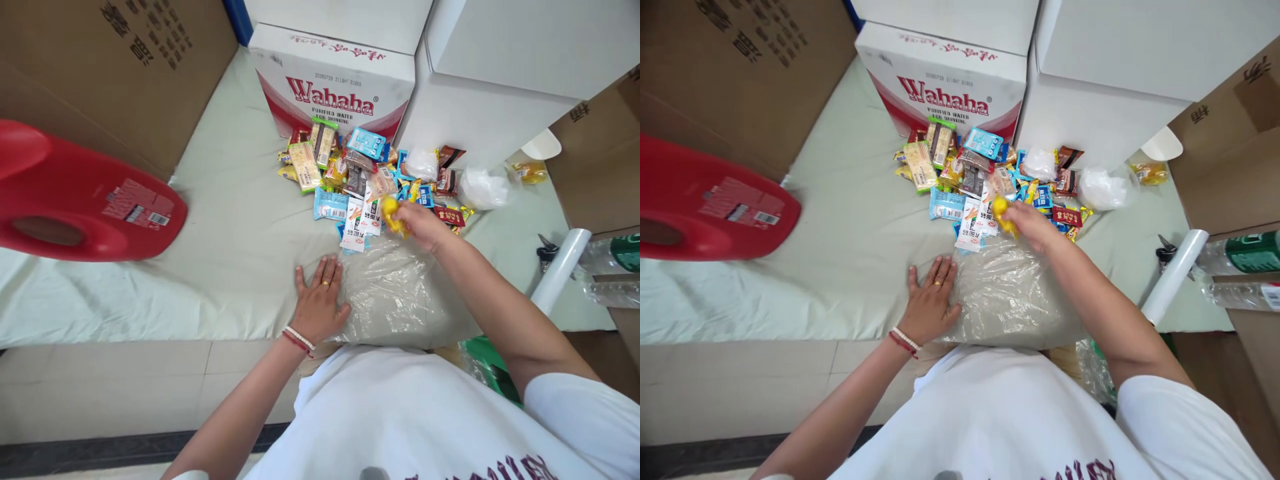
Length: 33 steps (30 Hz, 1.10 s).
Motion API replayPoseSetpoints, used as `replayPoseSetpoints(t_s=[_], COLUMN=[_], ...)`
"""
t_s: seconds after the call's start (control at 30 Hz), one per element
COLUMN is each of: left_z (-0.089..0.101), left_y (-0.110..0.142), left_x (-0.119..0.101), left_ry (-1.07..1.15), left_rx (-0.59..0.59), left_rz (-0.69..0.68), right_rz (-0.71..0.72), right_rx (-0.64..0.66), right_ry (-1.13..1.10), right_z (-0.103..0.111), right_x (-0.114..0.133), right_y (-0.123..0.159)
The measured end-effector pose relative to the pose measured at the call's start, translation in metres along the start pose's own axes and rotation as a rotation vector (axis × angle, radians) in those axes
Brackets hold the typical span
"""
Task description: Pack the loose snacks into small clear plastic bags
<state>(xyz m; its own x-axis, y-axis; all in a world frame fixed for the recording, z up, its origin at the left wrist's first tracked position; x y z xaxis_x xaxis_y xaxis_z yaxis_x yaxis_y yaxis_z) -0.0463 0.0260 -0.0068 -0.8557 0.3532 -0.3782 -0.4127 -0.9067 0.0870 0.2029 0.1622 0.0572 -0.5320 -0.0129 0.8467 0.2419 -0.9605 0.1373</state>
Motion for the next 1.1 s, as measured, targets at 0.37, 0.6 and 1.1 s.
replayPoseSetpoints(t_s=[0.37, 0.6, 1.1], left_z=[-0.001, -0.006, 0.043], left_y=[0.001, 0.01, -0.016], left_x=[0.006, 0.021, 0.035], left_ry=[0.014, -0.008, 0.192], left_rx=[-0.056, -0.218, 0.352], left_rz=[0.039, 0.006, -0.548], right_rz=[0.174, 0.358, -0.083], right_rx=[0.246, 0.101, 0.088], right_ry=[0.596, 0.468, -0.054], right_z=[-0.052, -0.034, 0.016], right_x=[0.009, -0.015, -0.04], right_y=[0.101, 0.171, 0.167])
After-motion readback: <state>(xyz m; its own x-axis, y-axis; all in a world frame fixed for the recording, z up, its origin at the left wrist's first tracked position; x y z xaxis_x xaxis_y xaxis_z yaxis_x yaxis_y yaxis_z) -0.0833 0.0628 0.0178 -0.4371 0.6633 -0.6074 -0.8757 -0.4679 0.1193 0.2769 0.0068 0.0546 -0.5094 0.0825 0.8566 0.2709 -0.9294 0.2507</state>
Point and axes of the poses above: each hand's wrist, its own y-axis away from the middle knuckle, its own z-axis out of the back of the hand, x = y × z, the point moved 3 cm from there along -y, towards the middle knuckle, and after that the axes turned 3 degrees about z, right-handed, at the moved point
